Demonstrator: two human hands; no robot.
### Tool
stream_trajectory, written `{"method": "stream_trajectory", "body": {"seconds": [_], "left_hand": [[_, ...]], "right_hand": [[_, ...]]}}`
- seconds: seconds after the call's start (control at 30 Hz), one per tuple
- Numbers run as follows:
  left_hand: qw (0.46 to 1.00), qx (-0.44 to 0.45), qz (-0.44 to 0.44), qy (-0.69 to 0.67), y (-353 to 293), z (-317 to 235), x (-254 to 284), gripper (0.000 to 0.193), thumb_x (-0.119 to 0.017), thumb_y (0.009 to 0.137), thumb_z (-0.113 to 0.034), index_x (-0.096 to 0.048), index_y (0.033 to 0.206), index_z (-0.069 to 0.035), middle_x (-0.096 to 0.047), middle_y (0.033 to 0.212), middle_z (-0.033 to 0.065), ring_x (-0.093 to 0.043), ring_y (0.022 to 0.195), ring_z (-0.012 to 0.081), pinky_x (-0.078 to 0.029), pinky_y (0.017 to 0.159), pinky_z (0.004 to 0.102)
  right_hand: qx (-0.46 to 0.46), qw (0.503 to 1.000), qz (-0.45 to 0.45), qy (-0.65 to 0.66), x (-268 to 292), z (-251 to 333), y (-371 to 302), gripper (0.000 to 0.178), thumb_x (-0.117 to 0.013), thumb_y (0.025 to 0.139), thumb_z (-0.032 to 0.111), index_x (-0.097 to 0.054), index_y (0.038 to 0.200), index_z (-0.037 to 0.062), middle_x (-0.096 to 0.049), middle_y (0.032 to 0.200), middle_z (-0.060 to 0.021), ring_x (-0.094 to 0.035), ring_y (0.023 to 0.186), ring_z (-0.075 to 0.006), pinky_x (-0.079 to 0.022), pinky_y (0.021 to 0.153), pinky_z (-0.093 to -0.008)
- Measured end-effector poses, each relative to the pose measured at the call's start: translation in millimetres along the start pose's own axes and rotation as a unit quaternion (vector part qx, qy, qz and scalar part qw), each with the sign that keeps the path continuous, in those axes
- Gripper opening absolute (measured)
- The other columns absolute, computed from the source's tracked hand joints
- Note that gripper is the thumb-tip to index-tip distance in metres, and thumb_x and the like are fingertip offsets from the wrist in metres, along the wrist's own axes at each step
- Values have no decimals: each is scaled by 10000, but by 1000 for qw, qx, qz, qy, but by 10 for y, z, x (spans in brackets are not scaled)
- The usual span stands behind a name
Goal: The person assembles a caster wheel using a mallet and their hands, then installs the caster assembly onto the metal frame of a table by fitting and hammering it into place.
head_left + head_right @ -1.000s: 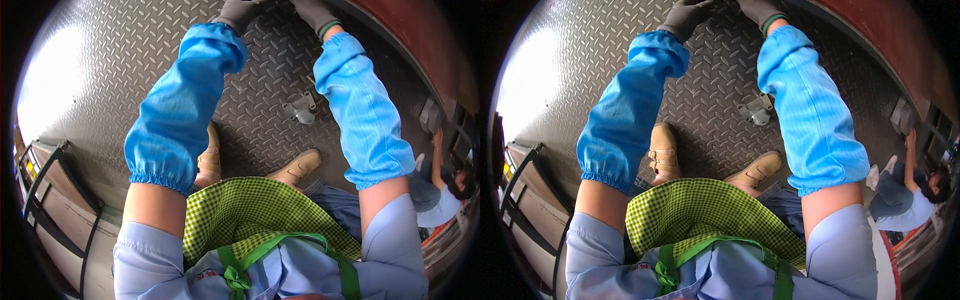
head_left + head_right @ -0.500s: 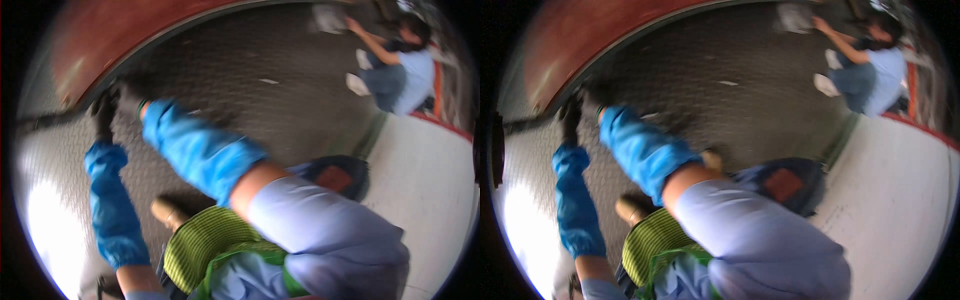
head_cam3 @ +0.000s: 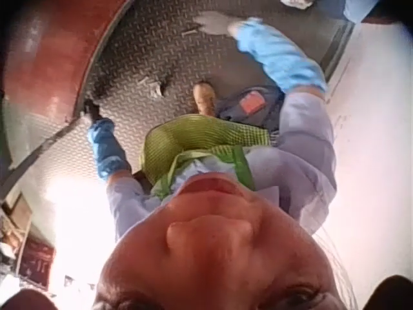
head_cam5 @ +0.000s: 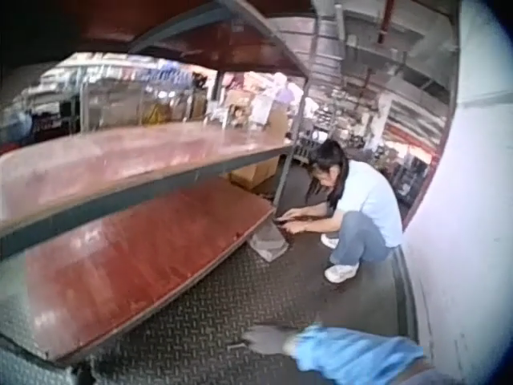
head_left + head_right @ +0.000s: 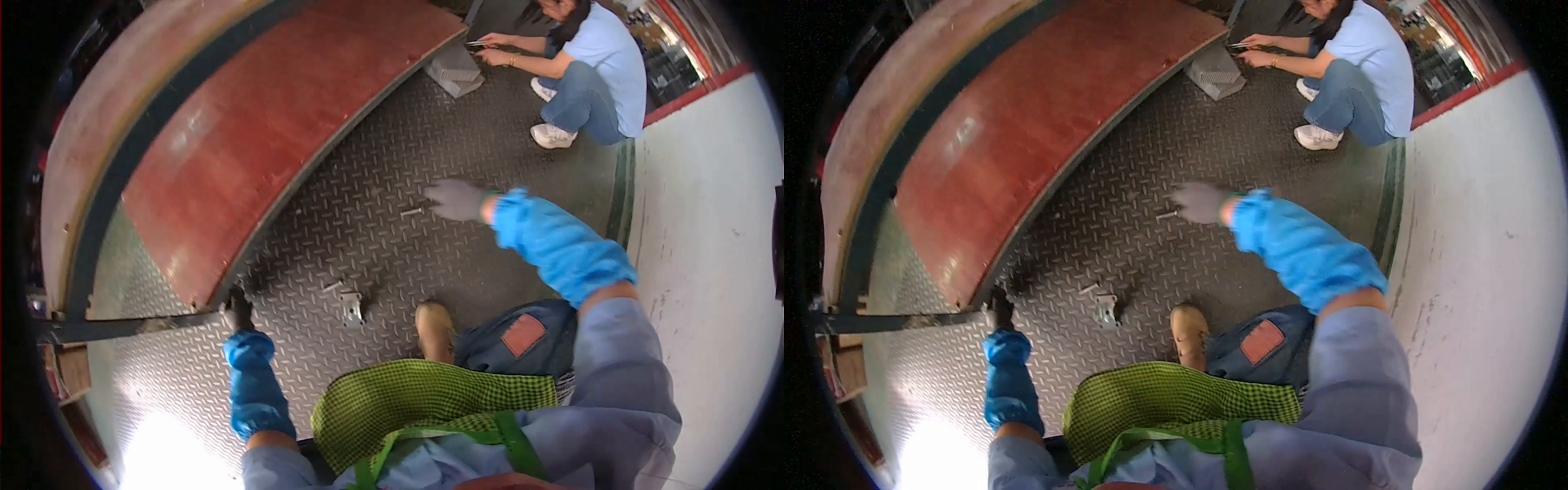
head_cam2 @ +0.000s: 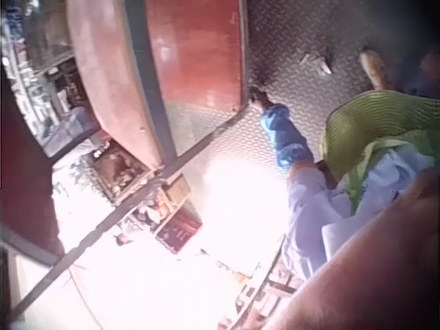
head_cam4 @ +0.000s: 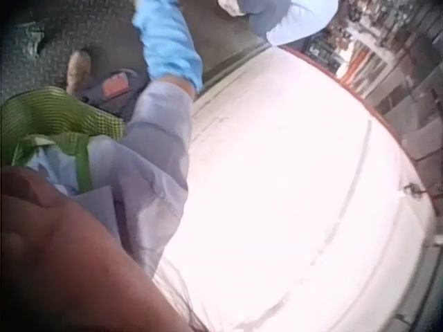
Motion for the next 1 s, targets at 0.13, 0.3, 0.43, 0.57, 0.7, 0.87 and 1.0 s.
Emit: {"method": "stream_trajectory", "body": {"seconds": [0.13, 0.3, 0.43, 0.57, 0.7, 0.87, 1.0], "left_hand": [[976, -203, -77, -6, -109, -298, 920, 330, -600, 837, -240, -556, 1139, -112, -615, 1038, 48, -556, 873, 179, -457, 729, 315], [979, -152, -134, -8, 69, -179, 861, 397, -626, 832, -261, -532, 1121, -5, -609, 1070, 86, -564, 940, 200, -438, 820, 297], [944, -174, -63, 272, -64, -561, 427, 425, -648, 785, -361, -609, 1002, 1, -657, 960, 104, -598, 898, 234, -453, 807, 322], [958, -59, -174, 219, 62, -312, 786, 438, -643, 787, -367, -610, 1027, -1, -643, 1019, 128, -589, 976, 235, -428, 871, 300], [981, -114, -121, 103, -266, -482, 632, 308, -630, 815, -228, -610, 1016, 4, -648, 998, 125, -601, 935, 207, -447, 820, 315], [961, -106, -240, 90, -100, -310, 476, 322, -660, 770, -230, -590, 988, -5, -649, 951, 127, -603, 893, 235, -450, 801, 328], [928, -73, -313, 189, -312, -405, 467, 369, -656, 772, -252, -581, 1041, -12, -636, 1012, 148, -593, 982, 272, -449, 842, 341]], "right_hand": [[-94, 986, -106, 87, 153, -383, -899, 451, -510, 833, 342, -473, 1229, 131, -529, 1159, -201, -491, 1067, -391, -388, 910, -466], [-203, 970, -125, 57, -1435, -1102, -1533, 321, -573, 794, 303, -551, 1018, 74, -606, 928, -188, -577, 829, -360, -441, 716, -436], [-178, 979, -99, 31, -1818, -1174, -1384, 336, -582, 774, 289, -546, 1005, 47, -604, 928, -202, -576, 826, -371, -442, 708, -444], [-92, 992, -72, 36, -1630, -1149, -971, 352, -590, 754, 275, -540, 992, 20, -601, 927, -217, -575, 822, -382, -443, 701, -453], [-217, 970, -71, 79, 311, -561, -658, 497, -565, 779, 270, -481, 1197, 15, -539, 1140, -245, -509, 1071, -396, -403, 925, -436], [-318, 930, -161, -90, 1907, -788, -722, 640, -576, 752, 280, -352, 1326, 109, -548, 1135, -236, -544, 1035, -369, -434, 876, -440], [-251, 933, -238, -101, 2535, -726, -821, 620, -568, 751, 228, -333, 1308, 93, -545, 1133, -220, -537, 1025, -375, -434, 837, -442]]}}
Point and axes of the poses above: each hand's wrist, its own y-axis towards the middle knuckle, its own x-axis out of the back of the hand, z = x × y, the point moved 3 cm from there along y, towards the middle knuckle
